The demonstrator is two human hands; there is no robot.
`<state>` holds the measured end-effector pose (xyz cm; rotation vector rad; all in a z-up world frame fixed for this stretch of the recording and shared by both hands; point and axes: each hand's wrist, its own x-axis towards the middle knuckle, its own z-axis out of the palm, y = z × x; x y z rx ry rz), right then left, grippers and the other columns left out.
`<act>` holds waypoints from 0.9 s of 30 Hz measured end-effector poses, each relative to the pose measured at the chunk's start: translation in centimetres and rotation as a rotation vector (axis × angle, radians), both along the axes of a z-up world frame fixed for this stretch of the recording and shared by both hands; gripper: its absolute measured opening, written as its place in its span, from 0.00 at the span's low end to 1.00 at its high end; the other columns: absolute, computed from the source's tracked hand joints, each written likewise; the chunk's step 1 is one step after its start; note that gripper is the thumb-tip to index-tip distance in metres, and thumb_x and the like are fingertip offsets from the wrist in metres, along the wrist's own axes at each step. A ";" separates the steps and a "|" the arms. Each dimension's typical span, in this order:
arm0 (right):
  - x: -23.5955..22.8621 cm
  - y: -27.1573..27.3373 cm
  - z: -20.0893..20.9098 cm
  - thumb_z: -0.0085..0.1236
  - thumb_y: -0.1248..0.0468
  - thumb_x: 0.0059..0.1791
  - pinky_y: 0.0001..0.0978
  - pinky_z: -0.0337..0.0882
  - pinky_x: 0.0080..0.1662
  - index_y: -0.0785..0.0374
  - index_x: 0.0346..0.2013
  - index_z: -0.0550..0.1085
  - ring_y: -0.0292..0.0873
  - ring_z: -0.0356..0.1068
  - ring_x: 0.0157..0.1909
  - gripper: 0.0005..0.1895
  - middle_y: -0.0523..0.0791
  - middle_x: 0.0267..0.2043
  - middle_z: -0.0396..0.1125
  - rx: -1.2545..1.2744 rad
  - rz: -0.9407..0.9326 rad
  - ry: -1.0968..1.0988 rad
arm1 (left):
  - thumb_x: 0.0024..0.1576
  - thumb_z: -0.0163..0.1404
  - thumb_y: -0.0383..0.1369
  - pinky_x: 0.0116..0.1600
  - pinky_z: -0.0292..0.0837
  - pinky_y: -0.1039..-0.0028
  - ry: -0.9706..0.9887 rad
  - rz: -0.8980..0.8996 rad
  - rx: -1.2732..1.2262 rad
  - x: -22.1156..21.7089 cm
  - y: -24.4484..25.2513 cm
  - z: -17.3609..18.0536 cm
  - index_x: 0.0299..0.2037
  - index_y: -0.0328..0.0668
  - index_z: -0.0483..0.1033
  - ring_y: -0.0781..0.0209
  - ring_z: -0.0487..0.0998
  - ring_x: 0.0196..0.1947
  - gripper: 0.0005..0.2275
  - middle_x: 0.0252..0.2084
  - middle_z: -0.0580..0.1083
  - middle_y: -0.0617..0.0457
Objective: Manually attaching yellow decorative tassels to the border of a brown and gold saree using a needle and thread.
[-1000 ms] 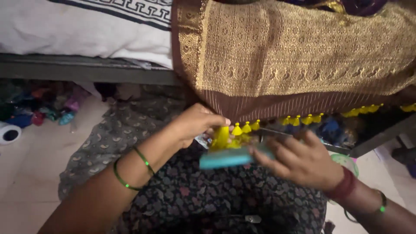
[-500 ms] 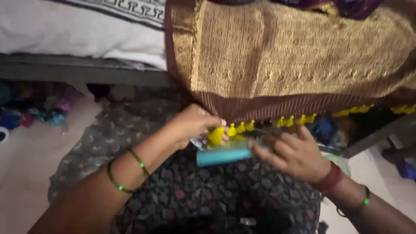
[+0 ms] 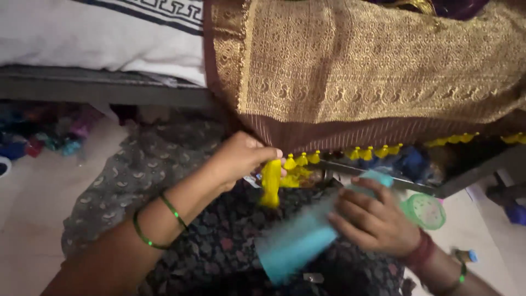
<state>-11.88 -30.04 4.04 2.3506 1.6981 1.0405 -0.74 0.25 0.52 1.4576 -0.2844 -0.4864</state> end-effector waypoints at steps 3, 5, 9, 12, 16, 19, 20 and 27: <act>-0.6 -1.1 -4.7 0.37 0.73 0.55 0.51 0.63 0.67 0.64 0.50 0.71 0.56 0.61 0.69 0.14 0.54 0.55 0.69 0.788 0.094 0.947 | 0.57 0.58 0.35 0.26 0.65 0.77 -0.137 0.077 0.208 -1.3 0.1 0.0 0.29 0.30 0.86 0.72 0.72 0.21 0.13 0.24 0.80 0.53; -0.4 1.9 -5.2 0.47 0.73 0.53 0.48 0.68 0.66 0.64 0.46 0.70 0.53 0.67 0.66 0.08 0.52 0.54 0.70 0.996 0.007 0.912 | 0.57 0.58 0.36 0.27 0.64 0.78 -0.184 0.048 0.122 -1.9 0.3 0.2 0.30 0.32 0.86 0.76 0.71 0.23 0.12 0.24 0.78 0.59; 1.1 4.1 -8.6 0.69 0.73 0.47 0.39 0.74 0.55 0.58 0.37 0.79 0.49 0.74 0.55 0.09 0.51 0.43 0.70 0.920 -0.511 0.508 | 0.57 0.59 0.40 0.24 0.56 0.77 -0.241 0.027 0.121 -2.2 0.6 -0.8 0.24 0.32 0.84 0.79 0.64 0.21 0.16 0.20 0.70 0.67; 2.4 5.4 -7.6 0.61 0.75 0.48 0.43 0.76 0.52 0.66 0.37 0.66 0.53 0.73 0.47 0.11 0.53 0.42 0.73 1.464 -0.203 0.985 | 0.58 0.61 0.40 0.24 0.49 0.75 -0.229 0.063 0.289 -1.7 0.6 -0.6 0.19 0.29 0.80 0.77 0.59 0.19 0.21 0.18 0.65 0.66; 3.1 4.3 -8.5 0.61 0.74 0.48 0.52 0.81 0.53 0.64 0.40 0.67 0.57 0.76 0.55 0.11 0.53 0.45 0.72 1.455 0.441 1.305 | 0.58 0.61 0.39 0.23 0.47 0.74 -0.123 0.066 0.212 -0.8 0.8 -1.9 0.17 0.29 0.77 0.76 0.57 0.19 0.21 0.17 0.62 0.67; 3.5 3.3 -9.3 0.56 0.73 0.55 0.57 0.76 0.61 0.68 0.39 0.70 0.60 0.74 0.58 0.03 0.56 0.46 0.73 1.380 0.544 1.423 | 0.60 0.58 0.39 0.35 0.73 0.78 -0.142 -0.024 -0.067 0.2 0.7 -2.7 0.29 0.40 0.85 0.78 0.76 0.27 0.12 0.26 0.79 0.68; 3.2 2.9 -9.3 0.55 0.75 0.53 0.52 0.75 0.61 0.66 0.38 0.69 0.58 0.75 0.57 0.04 0.56 0.46 0.73 1.328 0.270 1.329 | 0.58 0.59 0.38 0.29 0.61 0.76 -0.130 0.037 0.012 0.4 0.6 -2.8 0.25 0.37 0.83 0.77 0.67 0.23 0.13 0.22 0.72 0.67; -6.5 -15.0 -39.7 0.50 0.65 0.51 0.31 0.69 0.62 0.57 0.56 0.75 0.39 0.72 0.59 0.19 0.46 0.55 0.76 0.473 -1.083 1.527 | 0.65 0.55 0.39 0.25 0.50 0.75 -0.146 -0.058 0.030 3.1 0.3 -6.7 0.26 0.31 0.79 0.77 0.57 0.23 0.19 0.21 0.60 0.68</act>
